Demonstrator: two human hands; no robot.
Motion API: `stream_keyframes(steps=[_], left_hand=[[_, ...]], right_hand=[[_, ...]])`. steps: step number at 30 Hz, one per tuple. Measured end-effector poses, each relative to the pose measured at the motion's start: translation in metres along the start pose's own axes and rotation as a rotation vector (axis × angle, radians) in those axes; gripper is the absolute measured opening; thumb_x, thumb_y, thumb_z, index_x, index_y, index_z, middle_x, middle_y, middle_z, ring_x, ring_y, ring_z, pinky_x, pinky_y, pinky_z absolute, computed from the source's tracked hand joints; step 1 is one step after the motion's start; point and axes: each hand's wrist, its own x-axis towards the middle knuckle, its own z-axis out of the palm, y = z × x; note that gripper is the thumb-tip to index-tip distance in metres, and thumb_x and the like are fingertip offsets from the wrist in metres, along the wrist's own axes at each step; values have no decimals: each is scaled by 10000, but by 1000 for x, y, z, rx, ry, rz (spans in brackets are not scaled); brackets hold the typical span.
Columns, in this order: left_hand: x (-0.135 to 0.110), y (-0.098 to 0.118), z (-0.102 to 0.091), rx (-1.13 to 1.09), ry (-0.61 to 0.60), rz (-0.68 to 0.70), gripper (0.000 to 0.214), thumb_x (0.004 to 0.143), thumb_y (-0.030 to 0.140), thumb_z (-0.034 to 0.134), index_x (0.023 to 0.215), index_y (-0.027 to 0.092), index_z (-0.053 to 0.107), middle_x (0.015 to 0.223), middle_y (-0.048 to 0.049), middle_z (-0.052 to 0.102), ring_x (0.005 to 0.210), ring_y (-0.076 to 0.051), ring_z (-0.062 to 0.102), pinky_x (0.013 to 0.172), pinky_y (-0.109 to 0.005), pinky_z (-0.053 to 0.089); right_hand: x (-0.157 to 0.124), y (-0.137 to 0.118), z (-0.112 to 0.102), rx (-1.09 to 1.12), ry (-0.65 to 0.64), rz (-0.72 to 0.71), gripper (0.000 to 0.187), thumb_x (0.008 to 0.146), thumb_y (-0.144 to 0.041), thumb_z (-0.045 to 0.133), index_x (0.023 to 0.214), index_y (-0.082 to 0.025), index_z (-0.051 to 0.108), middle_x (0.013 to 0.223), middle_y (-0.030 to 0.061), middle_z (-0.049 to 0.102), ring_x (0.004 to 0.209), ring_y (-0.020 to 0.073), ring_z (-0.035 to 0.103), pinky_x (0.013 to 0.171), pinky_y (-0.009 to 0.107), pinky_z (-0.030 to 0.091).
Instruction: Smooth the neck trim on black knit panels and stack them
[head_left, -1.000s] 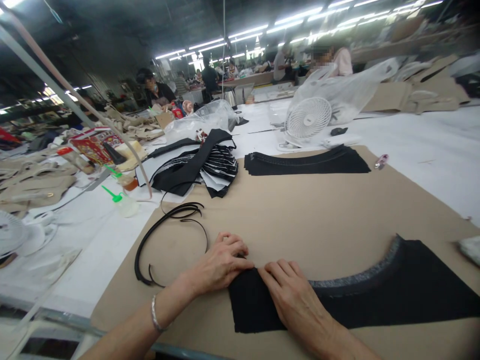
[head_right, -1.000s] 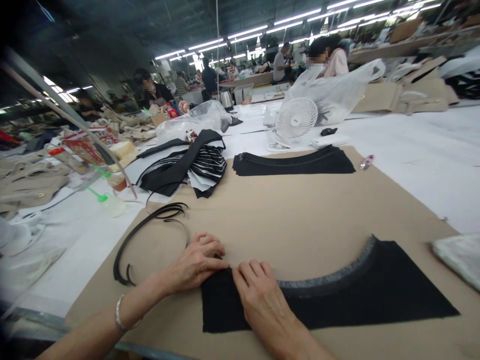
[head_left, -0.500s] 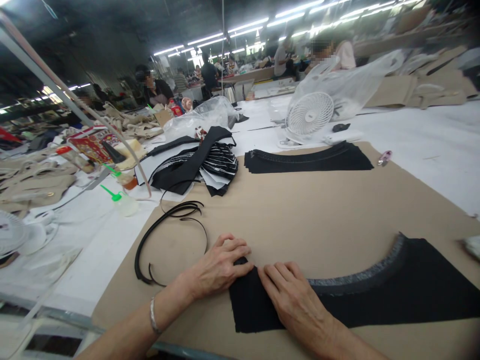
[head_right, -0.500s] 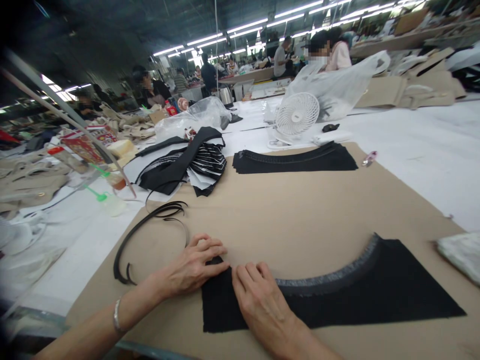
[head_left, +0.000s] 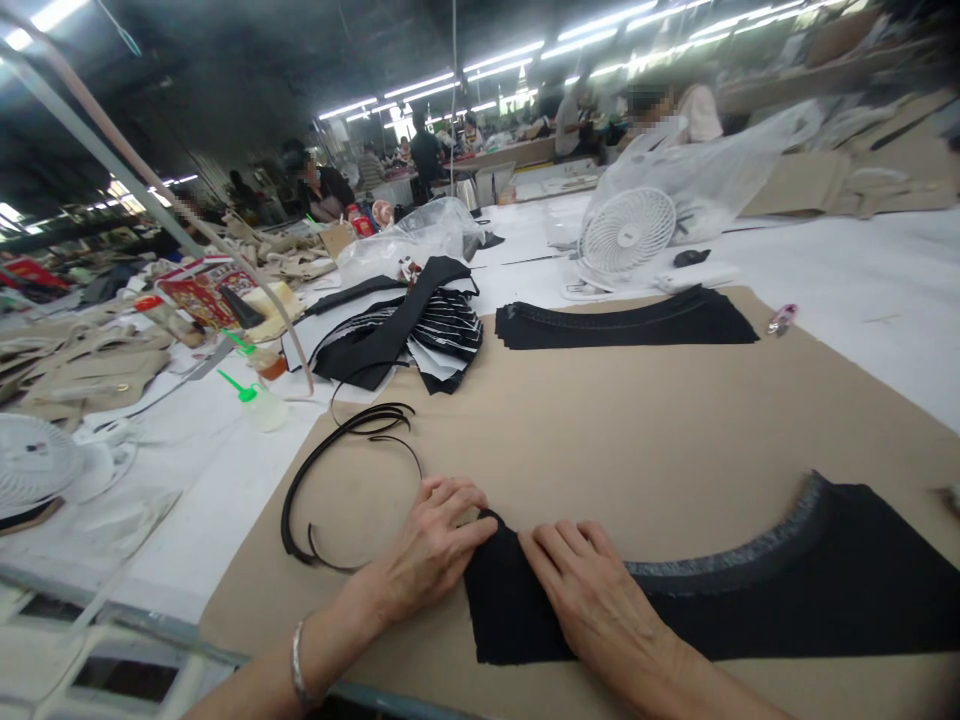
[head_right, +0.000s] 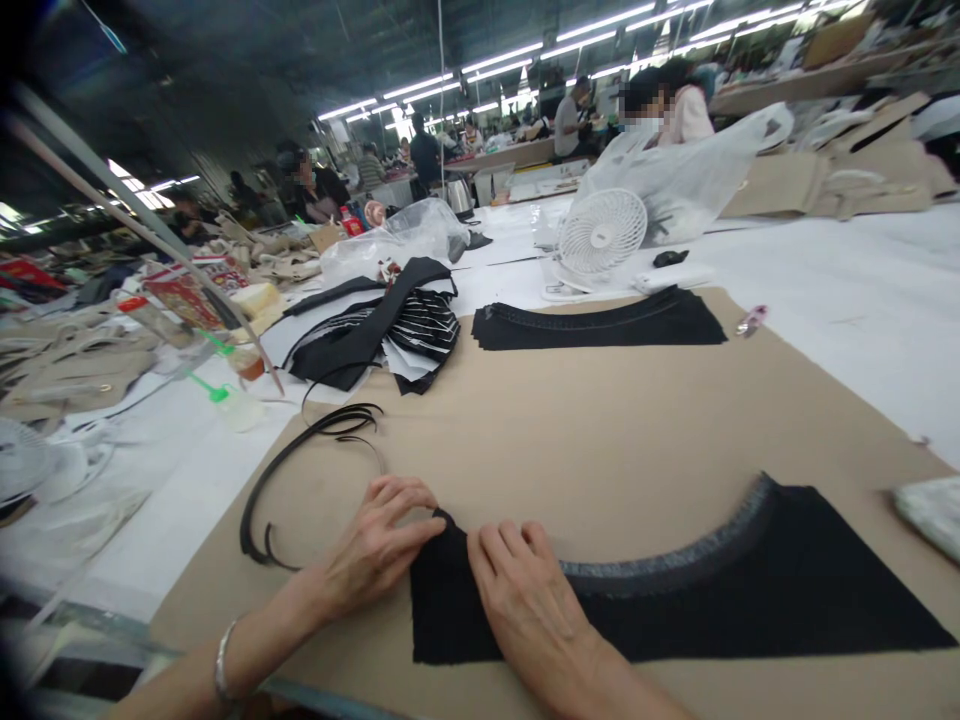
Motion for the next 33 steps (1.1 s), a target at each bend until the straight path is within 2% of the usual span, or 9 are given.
stream_keyframes(steps=[5,9,16,27,30,33], left_hand=[[-16,6,5,-3,-38,-32,298,905,98,424,1117,216,598,1057,-68,601,1067,-202,490,918,-399,316],[-21,8,12,25,-53,-43,325,918,113,419,1186,211,573,1103,-80,617,1117,-213,483,947,-415,302],[-19,12,13,21,-40,-78,327,923,129,425,1209,211,561,1098,-62,628,1107,-196,496,951,-395,306],[-26,12,20,77,2,-40,339,942,148,409,1257,182,530,1143,-70,639,1140,-202,484,970,-398,277],[-26,15,20,45,12,-70,341,941,159,415,1261,193,526,1141,-67,637,1127,-203,487,960,-399,268],[-21,17,14,-19,25,-149,313,927,128,416,1183,220,571,1080,-48,638,1077,-197,496,938,-406,262]], right_hand=[[9,-1,-5,232,-126,149,390,802,-47,499,1164,-181,555,1004,49,586,898,210,481,801,361,321],[19,-6,-9,335,-160,219,288,893,-140,459,1159,-204,550,1016,47,579,950,213,485,825,372,318],[23,-9,-6,426,-124,295,231,873,-142,524,1073,-239,589,1007,28,586,948,203,491,812,364,326],[26,-7,-2,501,-64,341,299,860,-116,530,1105,-272,602,1022,18,605,953,204,507,806,378,330],[25,-6,-2,527,-57,348,303,861,-119,537,1097,-296,607,1031,8,606,958,196,512,812,376,329],[25,-5,-1,552,-44,370,310,860,-122,544,1106,-301,606,1033,13,605,967,195,517,808,370,333]])
